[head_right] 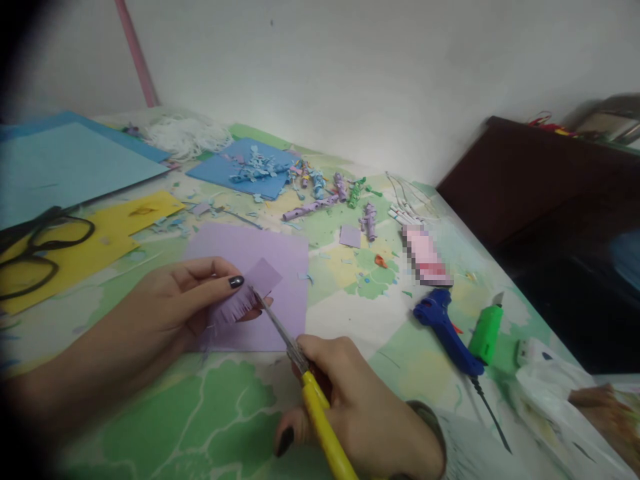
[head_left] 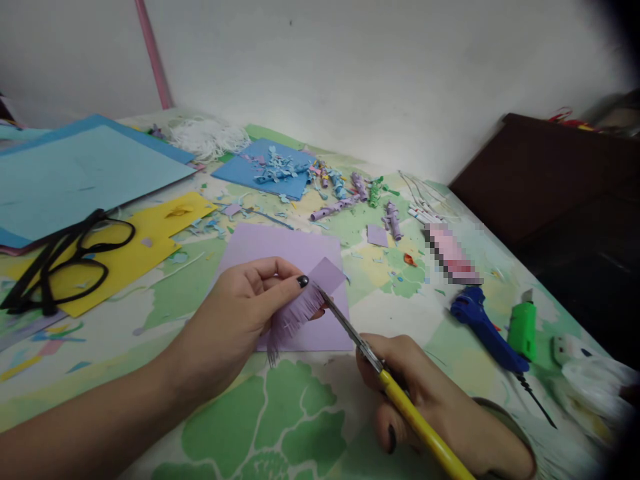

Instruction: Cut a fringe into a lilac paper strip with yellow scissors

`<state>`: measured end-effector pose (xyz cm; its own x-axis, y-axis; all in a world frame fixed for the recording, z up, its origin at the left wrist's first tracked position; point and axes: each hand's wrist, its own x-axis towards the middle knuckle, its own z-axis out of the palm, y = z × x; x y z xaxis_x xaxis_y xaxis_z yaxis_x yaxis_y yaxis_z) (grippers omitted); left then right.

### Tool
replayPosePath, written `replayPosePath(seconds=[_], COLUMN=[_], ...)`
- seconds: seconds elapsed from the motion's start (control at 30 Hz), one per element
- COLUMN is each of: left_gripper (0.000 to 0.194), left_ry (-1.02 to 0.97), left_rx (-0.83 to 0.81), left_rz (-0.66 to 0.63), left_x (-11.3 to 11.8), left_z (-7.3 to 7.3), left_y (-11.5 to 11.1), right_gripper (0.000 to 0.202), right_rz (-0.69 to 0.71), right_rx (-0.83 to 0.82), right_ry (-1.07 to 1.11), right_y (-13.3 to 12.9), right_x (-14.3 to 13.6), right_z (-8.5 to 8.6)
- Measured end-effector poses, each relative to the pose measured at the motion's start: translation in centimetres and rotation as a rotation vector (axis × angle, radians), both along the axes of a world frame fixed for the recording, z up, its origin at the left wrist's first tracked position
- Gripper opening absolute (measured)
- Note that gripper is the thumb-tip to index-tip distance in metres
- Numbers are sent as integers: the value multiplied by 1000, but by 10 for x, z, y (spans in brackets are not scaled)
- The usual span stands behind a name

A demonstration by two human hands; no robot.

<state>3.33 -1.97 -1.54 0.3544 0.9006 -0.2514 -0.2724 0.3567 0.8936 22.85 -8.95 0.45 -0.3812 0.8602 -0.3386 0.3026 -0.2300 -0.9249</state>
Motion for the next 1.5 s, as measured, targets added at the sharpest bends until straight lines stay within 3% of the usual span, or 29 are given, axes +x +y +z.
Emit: replayPosePath(seconds=[0.77, 0.97, 1.2, 1.5], left_gripper=[10, 8, 8, 10], left_ry=[6, 5, 27, 26], left_rx=[-10, -18, -16, 1], left_rz=[7, 2, -12, -42], left_x=[2, 1, 2, 2], left_z=[3, 2, 2, -1], left_y=[-1, -1, -1, -2], right_gripper=[43, 42, 47, 47], right_rz=[21, -1, 71, 52], right_rx=[-48, 0, -45, -16], right_ry=[78, -21, 176, 144], right_y=[0, 0, 0, 1], right_x=[1, 0, 2, 1], right_z=[-1, 0, -3, 1])
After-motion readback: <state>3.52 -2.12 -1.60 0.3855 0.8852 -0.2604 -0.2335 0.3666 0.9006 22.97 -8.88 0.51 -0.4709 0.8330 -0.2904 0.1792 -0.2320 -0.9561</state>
